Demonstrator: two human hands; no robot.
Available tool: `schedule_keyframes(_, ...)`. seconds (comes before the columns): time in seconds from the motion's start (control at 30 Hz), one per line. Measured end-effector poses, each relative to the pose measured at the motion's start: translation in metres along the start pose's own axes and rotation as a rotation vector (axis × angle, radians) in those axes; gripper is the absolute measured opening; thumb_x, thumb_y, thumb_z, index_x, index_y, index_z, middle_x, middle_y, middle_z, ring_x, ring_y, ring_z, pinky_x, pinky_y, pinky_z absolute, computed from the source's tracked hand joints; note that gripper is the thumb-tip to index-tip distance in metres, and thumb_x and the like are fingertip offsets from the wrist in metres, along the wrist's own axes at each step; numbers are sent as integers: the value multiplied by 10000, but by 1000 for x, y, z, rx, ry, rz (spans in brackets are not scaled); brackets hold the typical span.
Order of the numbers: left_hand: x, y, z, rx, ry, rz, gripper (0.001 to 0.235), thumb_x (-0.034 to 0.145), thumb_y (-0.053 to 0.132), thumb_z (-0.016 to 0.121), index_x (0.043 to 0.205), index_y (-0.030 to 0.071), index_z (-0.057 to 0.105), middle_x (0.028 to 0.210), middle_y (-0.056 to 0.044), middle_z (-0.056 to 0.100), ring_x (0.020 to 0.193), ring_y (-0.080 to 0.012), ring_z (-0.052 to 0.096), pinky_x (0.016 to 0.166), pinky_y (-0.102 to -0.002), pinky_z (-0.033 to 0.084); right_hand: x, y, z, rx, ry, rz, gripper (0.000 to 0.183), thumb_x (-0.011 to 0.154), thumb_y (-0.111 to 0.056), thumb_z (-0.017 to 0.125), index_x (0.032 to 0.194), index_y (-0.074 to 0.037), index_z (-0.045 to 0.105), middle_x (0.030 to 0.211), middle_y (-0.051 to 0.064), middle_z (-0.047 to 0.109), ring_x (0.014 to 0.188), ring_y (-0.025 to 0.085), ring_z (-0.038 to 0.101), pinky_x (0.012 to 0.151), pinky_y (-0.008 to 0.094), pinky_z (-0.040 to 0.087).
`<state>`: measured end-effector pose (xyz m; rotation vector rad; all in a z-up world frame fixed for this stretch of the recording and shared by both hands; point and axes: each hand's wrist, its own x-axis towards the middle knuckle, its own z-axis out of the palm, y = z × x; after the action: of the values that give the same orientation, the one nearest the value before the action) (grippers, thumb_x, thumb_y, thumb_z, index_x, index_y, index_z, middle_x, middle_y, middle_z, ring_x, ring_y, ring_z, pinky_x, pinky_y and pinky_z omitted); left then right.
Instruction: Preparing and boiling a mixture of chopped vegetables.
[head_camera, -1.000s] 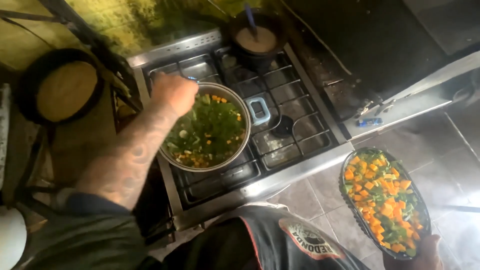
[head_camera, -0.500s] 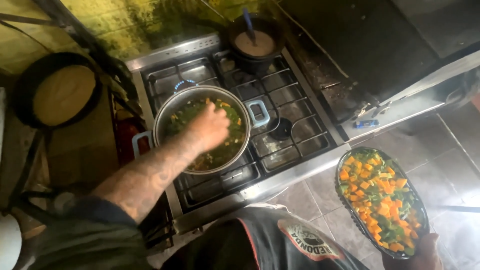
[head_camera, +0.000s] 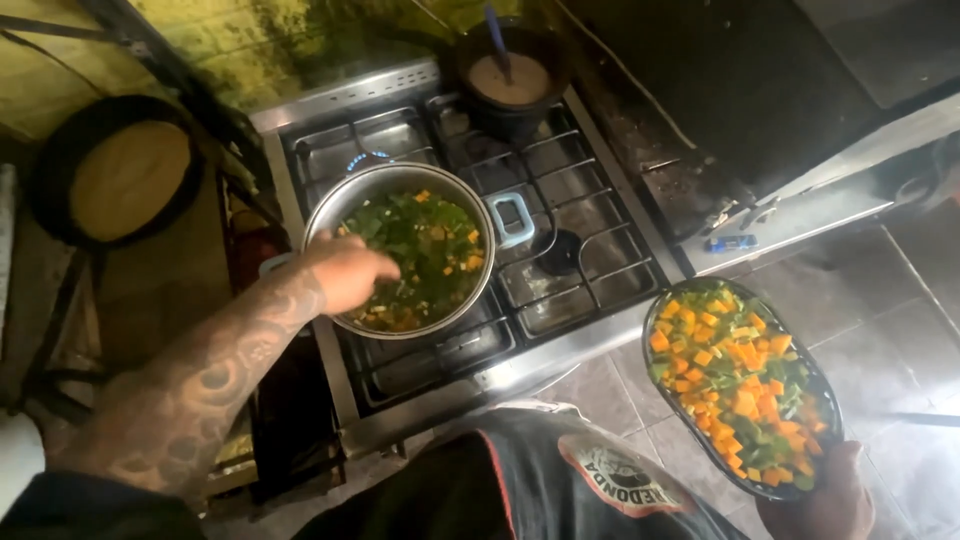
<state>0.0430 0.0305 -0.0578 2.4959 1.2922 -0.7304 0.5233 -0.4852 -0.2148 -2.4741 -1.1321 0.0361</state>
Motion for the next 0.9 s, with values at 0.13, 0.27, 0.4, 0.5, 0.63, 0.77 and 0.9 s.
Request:
schedule_keyframes(0.13,-2,6,2,52,76,-15,348,924,181,607,1218,307,744,1216,-70,725,1235,-278,628,1094,-466,446,46,-49,-4,0,-15,0,462,880,-264,710,1235,-12,555,1098,122,748,1098,328,703,930,427,547)
schedule_keyframes(0.27,6,3,20,32,69,-5,371,885,153,627,1216,282,734,1223,-51,705,1209,-287,604,1030,-498,432,75,-85,-11,-5,-19,16,470,868,-262,719,1230,-12,553,1093,125,749,1097,332,704,925,432,550)
schedule_keyframes(0.4,-24,9,-11,-42,305,1,358,892,146,615,1186,296,754,1203,6,740,1152,-243,654,951,-476,467,83,-117,-21,6,-59,40,555,795,-234,783,1257,-23,560,1140,150,733,1100,370,698,919,468,555)
schedule_keyframes(0.5,-38,23,-35,-1,551,67,303,858,229,652,1147,256,739,1166,38,746,1119,-218,652,856,-520,449,88,-128,-25,-92,-117,26,494,811,-241,719,1266,-81,615,1193,178,692,1087,395,678,886,470,553)
schedule_keyframes(0.63,-49,46,-54,-45,650,79,289,936,267,632,1206,213,720,1203,25,744,1121,-226,660,920,-551,439,92,-153,-19,1503,-113,763,453,1127,-431,462,1345,-53,582,1250,111,670,1041,240,659,861,361,512)
schedule_keyframes(0.77,-4,19,-11,-13,247,126,474,938,292,650,1411,286,611,1139,-1,750,1015,-227,707,1008,-531,465,87,-161,-38,1536,-190,711,471,1094,-412,348,1334,-63,553,1229,115,667,1065,263,642,906,406,513)
schedule_keyframes(0.9,-46,43,-75,-98,549,-4,484,953,281,660,1407,136,577,1316,-100,692,1103,-320,692,919,-425,554,88,-173,-44,1679,-209,568,561,1041,-418,367,1446,-46,476,1359,148,624,1190,299,631,999,444,506)
